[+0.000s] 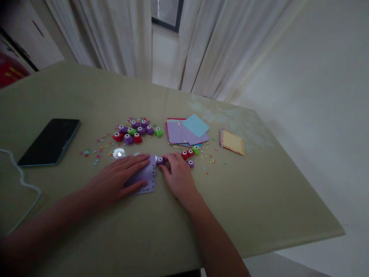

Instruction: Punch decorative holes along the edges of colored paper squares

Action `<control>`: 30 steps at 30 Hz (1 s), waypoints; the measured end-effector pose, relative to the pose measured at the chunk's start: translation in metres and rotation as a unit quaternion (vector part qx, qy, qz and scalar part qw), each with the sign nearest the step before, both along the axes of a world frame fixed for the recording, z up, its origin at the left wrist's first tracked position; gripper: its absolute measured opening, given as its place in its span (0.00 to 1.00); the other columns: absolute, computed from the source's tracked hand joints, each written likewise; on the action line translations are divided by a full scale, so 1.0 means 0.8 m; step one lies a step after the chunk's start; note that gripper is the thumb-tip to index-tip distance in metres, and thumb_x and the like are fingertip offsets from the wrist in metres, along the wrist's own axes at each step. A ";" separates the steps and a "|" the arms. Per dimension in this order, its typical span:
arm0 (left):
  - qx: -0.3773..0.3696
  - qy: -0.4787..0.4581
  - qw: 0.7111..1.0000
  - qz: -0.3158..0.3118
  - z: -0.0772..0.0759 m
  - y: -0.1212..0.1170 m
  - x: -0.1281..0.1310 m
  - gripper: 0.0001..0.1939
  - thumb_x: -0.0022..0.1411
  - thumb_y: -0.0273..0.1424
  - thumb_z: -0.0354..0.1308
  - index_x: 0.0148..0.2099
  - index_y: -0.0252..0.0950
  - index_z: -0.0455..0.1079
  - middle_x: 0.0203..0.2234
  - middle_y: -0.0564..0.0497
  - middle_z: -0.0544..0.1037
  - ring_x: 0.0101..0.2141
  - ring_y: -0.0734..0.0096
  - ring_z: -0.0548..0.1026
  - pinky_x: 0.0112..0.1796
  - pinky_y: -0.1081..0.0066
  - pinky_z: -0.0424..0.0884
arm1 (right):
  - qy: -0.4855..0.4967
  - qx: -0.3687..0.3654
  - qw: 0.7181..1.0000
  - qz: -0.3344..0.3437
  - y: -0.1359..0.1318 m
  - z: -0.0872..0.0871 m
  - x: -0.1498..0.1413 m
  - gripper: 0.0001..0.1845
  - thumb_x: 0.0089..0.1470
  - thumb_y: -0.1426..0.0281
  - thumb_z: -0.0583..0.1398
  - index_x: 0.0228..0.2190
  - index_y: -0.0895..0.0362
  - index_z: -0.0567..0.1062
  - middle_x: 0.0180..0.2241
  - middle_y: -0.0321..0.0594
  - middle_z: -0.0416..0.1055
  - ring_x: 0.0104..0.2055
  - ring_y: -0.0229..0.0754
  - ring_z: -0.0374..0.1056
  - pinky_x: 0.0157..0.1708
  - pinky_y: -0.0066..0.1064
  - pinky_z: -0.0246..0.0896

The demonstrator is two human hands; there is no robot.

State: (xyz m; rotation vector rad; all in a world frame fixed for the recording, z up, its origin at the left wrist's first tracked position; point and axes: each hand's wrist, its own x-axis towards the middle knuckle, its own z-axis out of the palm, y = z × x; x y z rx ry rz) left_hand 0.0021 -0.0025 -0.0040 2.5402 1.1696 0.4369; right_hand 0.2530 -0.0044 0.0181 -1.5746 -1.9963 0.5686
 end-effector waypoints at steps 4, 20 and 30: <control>0.002 -0.001 1.000 -0.007 -0.003 0.000 0.000 0.33 0.77 0.52 0.49 0.75 0.41 0.63 0.73 0.46 0.66 0.69 0.51 0.67 0.68 0.51 0.63 | 0.043 -0.023 0.999 -0.020 0.001 -0.001 -0.001 0.12 0.61 0.73 0.68 0.47 0.56 0.79 0.46 0.45 0.78 0.36 0.42 0.75 0.44 0.36 0.72; 0.008 0.001 1.000 -0.014 -0.002 0.000 -0.001 0.33 0.78 0.51 0.48 0.75 0.38 0.63 0.72 0.44 0.66 0.69 0.50 0.67 0.68 0.48 0.63 | 0.118 -0.060 0.991 -0.036 0.003 -0.001 -0.003 0.13 0.58 0.69 0.72 0.44 0.56 0.81 0.40 0.41 0.82 0.37 0.41 0.77 0.39 0.32 0.71; 0.011 0.003 1.000 -0.012 0.003 -0.001 0.001 0.33 0.77 0.50 0.49 0.74 0.38 0.63 0.72 0.43 0.66 0.69 0.50 0.67 0.68 0.47 0.64 | 0.127 -0.029 0.991 -0.013 0.003 0.000 -0.002 0.12 0.58 0.72 0.72 0.45 0.57 0.81 0.41 0.41 0.81 0.39 0.41 0.77 0.40 0.32 0.71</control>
